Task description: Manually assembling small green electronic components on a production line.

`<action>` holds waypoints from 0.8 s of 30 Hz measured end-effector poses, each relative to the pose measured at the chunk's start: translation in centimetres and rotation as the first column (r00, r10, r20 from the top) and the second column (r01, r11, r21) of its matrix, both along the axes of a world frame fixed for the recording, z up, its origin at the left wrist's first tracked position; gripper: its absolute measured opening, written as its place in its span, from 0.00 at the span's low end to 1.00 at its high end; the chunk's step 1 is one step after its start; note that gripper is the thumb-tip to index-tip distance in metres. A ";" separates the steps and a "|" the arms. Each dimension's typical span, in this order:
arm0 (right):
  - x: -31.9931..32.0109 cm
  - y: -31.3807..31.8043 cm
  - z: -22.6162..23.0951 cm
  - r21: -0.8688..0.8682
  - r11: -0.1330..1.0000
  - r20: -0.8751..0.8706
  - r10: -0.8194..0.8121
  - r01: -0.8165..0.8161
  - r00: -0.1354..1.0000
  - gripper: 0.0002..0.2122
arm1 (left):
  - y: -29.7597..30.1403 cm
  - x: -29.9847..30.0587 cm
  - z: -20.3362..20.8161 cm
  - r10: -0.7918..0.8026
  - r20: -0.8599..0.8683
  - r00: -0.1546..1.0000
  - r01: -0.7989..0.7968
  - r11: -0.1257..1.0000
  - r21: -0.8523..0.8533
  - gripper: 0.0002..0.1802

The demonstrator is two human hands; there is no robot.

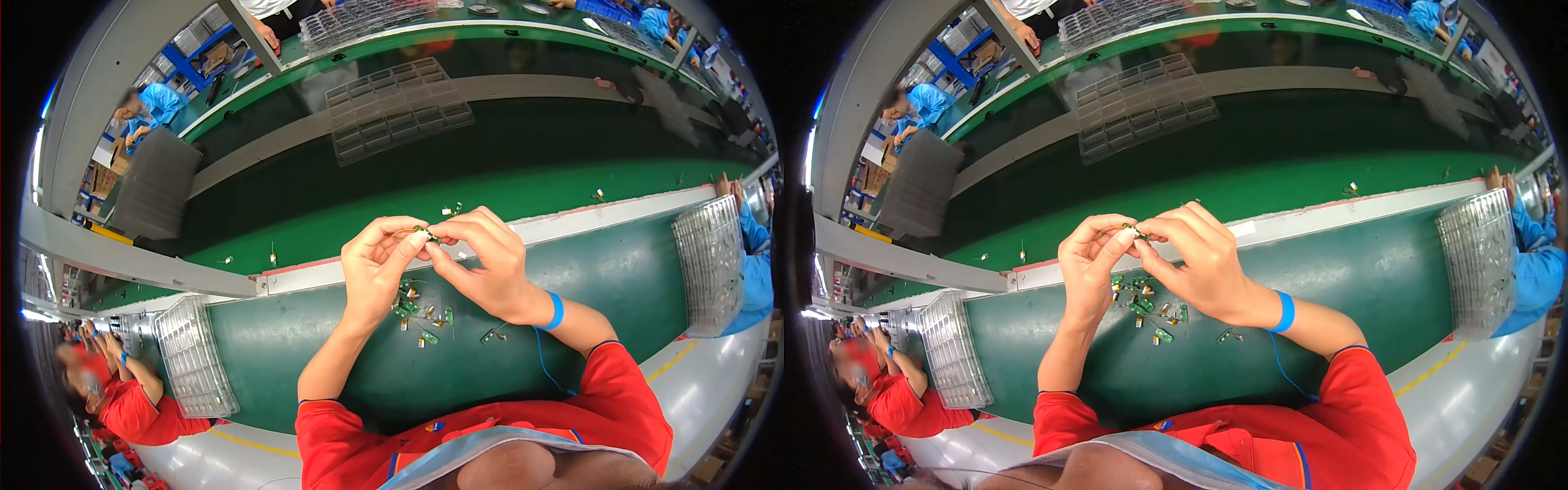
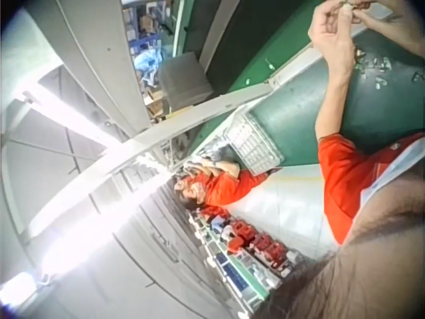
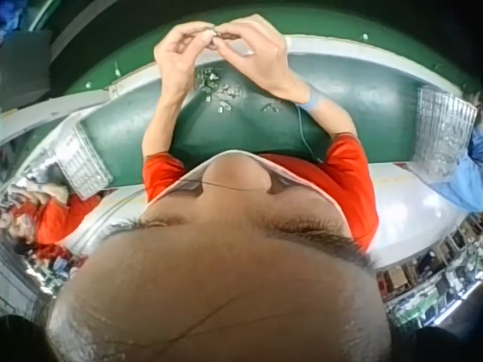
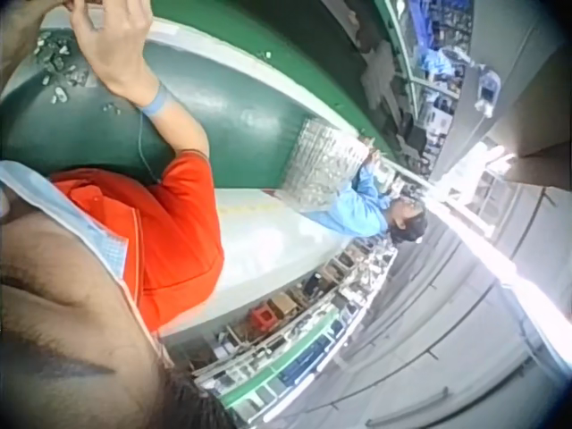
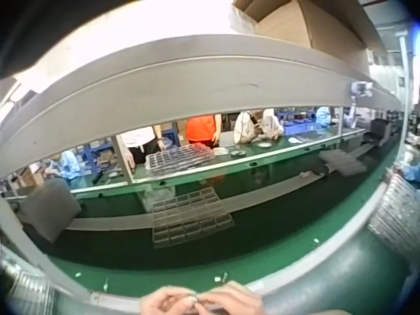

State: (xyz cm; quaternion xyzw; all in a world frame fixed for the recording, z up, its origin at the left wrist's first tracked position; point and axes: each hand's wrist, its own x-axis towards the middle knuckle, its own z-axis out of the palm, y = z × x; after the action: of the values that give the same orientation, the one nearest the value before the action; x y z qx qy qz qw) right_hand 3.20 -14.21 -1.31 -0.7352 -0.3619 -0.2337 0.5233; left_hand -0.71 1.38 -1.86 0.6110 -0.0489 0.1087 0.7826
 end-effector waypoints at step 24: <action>2.9 -0.7 -1.4 -0.207 0.977 0.138 -0.014 0.042 0.990 0.11 | 6.6 2.6 -2.1 0.316 -0.118 0.941 -0.222 0.845 0.487 0.19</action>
State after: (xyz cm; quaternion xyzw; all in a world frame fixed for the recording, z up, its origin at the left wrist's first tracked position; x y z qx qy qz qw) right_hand 6.06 -14.95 -2.73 -0.7737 -0.4089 -0.2511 0.4137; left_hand 1.86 7.95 -3.92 0.7893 0.0893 0.1429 0.5904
